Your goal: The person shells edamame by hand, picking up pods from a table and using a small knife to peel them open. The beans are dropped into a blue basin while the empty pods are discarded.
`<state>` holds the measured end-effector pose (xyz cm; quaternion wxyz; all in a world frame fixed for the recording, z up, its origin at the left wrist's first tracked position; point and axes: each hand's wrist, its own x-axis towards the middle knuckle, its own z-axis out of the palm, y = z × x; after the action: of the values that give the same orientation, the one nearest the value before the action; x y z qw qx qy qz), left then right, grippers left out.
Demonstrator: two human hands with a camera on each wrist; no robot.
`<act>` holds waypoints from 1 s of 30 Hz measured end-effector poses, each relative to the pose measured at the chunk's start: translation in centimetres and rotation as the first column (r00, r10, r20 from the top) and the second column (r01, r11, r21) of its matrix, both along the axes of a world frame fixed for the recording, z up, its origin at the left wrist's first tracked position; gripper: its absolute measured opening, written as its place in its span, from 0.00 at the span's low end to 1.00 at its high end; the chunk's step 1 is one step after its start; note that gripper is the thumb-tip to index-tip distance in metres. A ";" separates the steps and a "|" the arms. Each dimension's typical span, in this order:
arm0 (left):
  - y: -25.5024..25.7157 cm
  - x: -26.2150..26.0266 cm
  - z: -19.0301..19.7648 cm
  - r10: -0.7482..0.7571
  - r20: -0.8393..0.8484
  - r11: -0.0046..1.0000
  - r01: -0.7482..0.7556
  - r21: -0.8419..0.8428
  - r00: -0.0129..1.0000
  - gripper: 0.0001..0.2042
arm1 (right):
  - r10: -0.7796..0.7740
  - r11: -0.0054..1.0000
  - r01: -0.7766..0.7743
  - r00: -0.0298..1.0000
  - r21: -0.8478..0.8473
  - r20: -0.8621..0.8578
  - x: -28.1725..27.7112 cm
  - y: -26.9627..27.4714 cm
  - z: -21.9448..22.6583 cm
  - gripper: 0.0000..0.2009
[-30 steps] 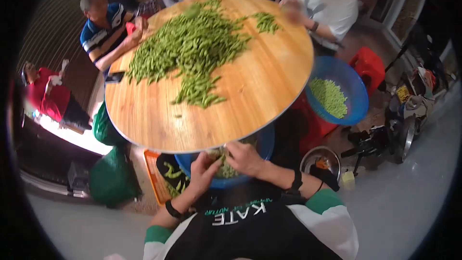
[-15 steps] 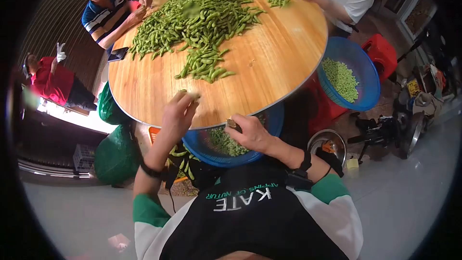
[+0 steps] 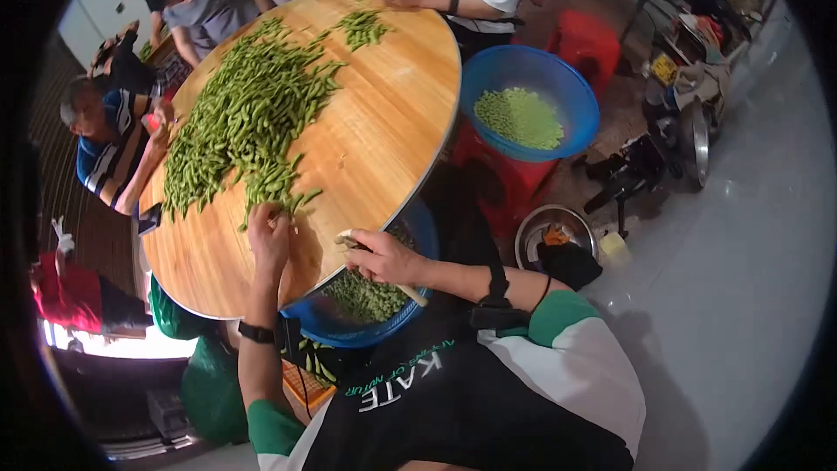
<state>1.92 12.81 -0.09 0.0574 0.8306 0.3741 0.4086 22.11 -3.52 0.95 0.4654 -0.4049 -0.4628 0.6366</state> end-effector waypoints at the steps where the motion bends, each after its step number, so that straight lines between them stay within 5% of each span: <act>1: -0.8 -0.2 0.4 -0.010 0.231 0.953 0.079 -0.292 0.973 0.03 | -0.011 1.000 0.011 1.000 -0.002 -0.008 0.1 0.0 0.1 0.19; 2: -1.7 -0.5 0.7 0.066 0.438 0.817 0.204 -0.540 0.897 0.03 | -0.044 0.998 0.039 0.994 -0.054 -0.098 0.2 0.1 0.2 0.19; 4: -6.4 1.1 5.7 0.243 0.532 0.519 0.354 -0.778 0.811 0.04 | -0.052 0.990 0.024 0.977 -0.139 -0.205 -0.3 0.2 0.5 0.20; 9: -10.7 1.7 5.2 0.242 0.674 0.222 0.637 -0.738 0.698 0.05 | 0.039 0.998 -0.049 0.977 -0.042 -0.210 -0.6 0.1 2.5 0.23; 20: -11.6 0.7 3.3 0.264 0.746 0.275 0.693 -0.666 0.612 0.05 | 0.193 0.976 -0.218 0.902 -0.020 -0.387 -0.8 -1.0 2.2 0.22; 22: -12.1 0.8 3.7 0.267 0.750 0.318 0.680 -0.661 0.605 0.05 | 0.167 0.985 -0.172 0.960 -0.002 -0.225 -1.1 -1.1 2.0 0.22; 25: -12.4 0.7 3.6 0.226 0.717 0.381 0.618 -0.688 0.659 0.04 | 0.141 0.987 -0.157 0.961 -0.047 -0.238 -1.4 -1.0 2.7 0.22; 30: -12.7 1.2 2.4 0.206 0.780 0.456 0.647 -0.611 0.591 0.05 | 0.024 0.999 -0.021 0.996 0.032 -0.082 -2.8 -1.1 1.5 0.21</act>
<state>3.17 0.07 2.35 0.6780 0.4665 0.3321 0.4608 19.33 -4.60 2.44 0.4832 -0.3658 -0.4574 0.6508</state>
